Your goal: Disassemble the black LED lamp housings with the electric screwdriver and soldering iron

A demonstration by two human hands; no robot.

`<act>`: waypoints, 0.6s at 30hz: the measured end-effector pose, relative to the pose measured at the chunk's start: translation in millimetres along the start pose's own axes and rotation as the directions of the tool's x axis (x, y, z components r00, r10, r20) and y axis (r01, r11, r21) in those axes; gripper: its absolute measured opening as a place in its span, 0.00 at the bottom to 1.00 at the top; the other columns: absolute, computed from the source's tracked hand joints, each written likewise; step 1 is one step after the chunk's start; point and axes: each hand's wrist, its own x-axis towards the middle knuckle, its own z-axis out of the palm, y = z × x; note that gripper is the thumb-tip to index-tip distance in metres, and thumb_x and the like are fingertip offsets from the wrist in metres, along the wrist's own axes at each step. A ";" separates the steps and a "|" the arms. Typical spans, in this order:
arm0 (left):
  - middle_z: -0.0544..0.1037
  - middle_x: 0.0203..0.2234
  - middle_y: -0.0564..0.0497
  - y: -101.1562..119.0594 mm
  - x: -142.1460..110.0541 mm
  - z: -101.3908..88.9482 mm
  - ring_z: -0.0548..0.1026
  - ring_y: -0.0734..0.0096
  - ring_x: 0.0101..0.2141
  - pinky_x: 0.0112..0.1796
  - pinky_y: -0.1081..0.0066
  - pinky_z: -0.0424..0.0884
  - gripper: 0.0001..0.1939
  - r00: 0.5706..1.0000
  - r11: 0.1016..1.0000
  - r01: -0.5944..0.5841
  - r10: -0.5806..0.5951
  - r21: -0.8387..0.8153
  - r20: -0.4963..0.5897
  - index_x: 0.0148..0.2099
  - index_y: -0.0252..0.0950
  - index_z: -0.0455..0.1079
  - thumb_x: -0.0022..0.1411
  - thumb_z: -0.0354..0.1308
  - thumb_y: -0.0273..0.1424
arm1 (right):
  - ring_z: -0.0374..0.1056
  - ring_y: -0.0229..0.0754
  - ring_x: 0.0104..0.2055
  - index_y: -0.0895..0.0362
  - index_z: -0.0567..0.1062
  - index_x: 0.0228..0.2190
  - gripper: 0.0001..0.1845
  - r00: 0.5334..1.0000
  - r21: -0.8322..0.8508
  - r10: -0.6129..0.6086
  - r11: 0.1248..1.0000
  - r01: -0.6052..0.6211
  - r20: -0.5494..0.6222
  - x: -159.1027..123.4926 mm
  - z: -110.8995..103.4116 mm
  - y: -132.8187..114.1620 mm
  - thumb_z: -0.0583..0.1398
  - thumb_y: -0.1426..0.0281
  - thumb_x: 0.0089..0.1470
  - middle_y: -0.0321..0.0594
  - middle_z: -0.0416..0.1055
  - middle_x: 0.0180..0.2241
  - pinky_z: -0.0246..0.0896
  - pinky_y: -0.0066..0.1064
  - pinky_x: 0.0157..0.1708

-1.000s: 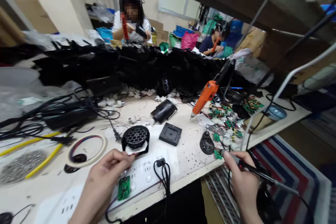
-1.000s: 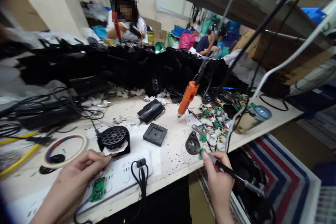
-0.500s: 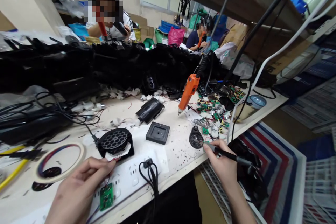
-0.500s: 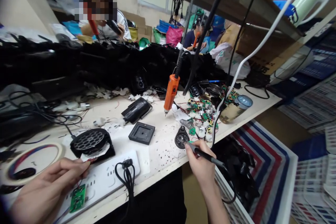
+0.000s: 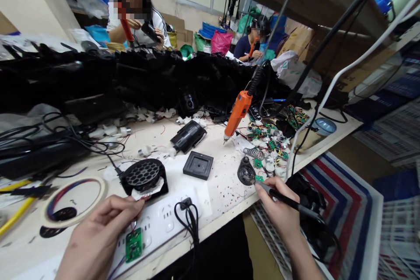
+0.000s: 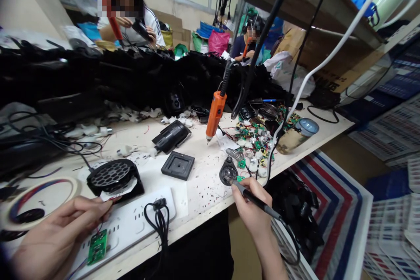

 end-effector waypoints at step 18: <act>0.77 0.24 0.54 7.5 -4.2 3.8 0.73 0.66 0.34 0.34 0.75 0.68 0.18 1.000 1.000 -0.010 0.010 0.011 0.020 0.19 0.37 0.68 0.27 0.72 0.39 | 0.57 0.28 0.18 0.58 0.79 0.28 0.17 0.778 0.812 0.617 0.391 -0.432 0.116 5.8 -1.5 35.1 0.71 0.63 0.34 0.34 0.70 0.24 0.51 0.21 0.14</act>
